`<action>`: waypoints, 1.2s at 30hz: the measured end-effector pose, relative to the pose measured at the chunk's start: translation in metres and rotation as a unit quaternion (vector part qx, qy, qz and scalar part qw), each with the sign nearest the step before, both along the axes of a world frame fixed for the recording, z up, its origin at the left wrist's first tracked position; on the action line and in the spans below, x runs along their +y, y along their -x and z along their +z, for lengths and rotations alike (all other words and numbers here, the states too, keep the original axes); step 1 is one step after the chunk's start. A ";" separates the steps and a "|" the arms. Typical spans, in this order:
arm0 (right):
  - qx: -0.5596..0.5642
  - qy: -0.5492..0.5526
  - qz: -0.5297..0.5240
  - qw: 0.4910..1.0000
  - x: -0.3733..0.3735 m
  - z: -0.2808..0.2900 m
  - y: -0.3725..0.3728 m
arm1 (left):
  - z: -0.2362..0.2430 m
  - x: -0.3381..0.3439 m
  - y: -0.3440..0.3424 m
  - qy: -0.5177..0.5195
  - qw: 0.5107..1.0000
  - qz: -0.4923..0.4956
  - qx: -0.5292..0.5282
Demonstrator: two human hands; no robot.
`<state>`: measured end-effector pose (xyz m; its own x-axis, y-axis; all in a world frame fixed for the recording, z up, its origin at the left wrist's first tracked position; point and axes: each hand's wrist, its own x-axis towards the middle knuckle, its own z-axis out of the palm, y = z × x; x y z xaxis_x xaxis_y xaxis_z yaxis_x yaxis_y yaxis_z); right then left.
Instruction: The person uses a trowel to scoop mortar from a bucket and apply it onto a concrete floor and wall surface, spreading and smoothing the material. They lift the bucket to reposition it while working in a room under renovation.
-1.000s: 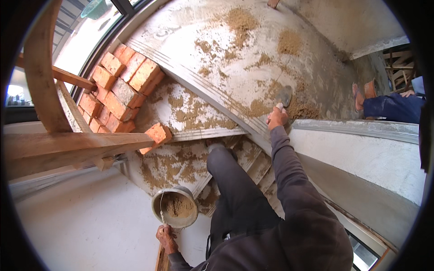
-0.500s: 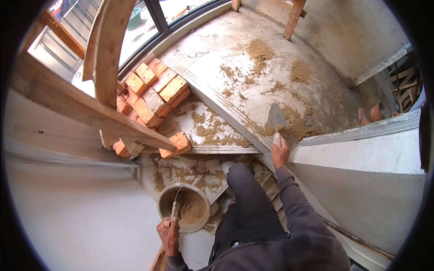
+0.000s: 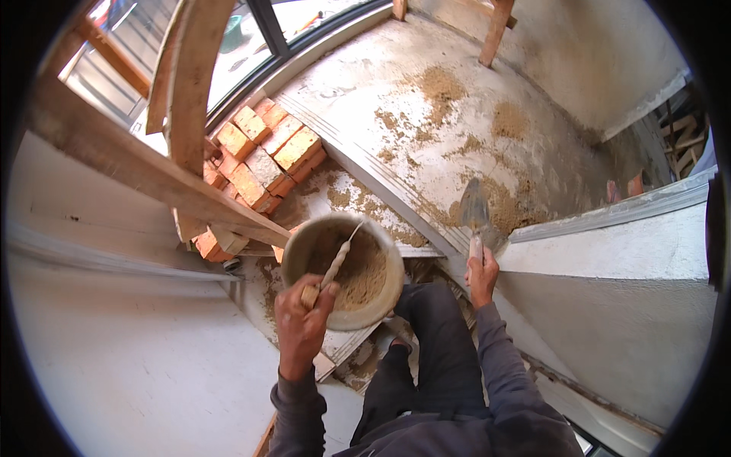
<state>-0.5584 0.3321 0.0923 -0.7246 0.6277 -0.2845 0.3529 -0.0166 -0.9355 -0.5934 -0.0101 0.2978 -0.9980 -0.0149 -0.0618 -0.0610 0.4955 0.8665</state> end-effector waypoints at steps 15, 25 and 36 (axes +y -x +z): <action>-0.008 -0.097 -0.048 0.994 0.067 0.069 0.076 | -0.001 0.144 0.218 -0.034 0.991 -0.126 0.027; -0.124 0.052 -0.074 0.988 0.047 0.081 0.058 | 0.019 0.179 0.294 -0.175 0.984 -0.037 0.011; -0.105 0.057 -0.144 0.982 0.069 0.011 0.179 | -0.009 0.181 0.347 -0.120 0.992 0.029 0.020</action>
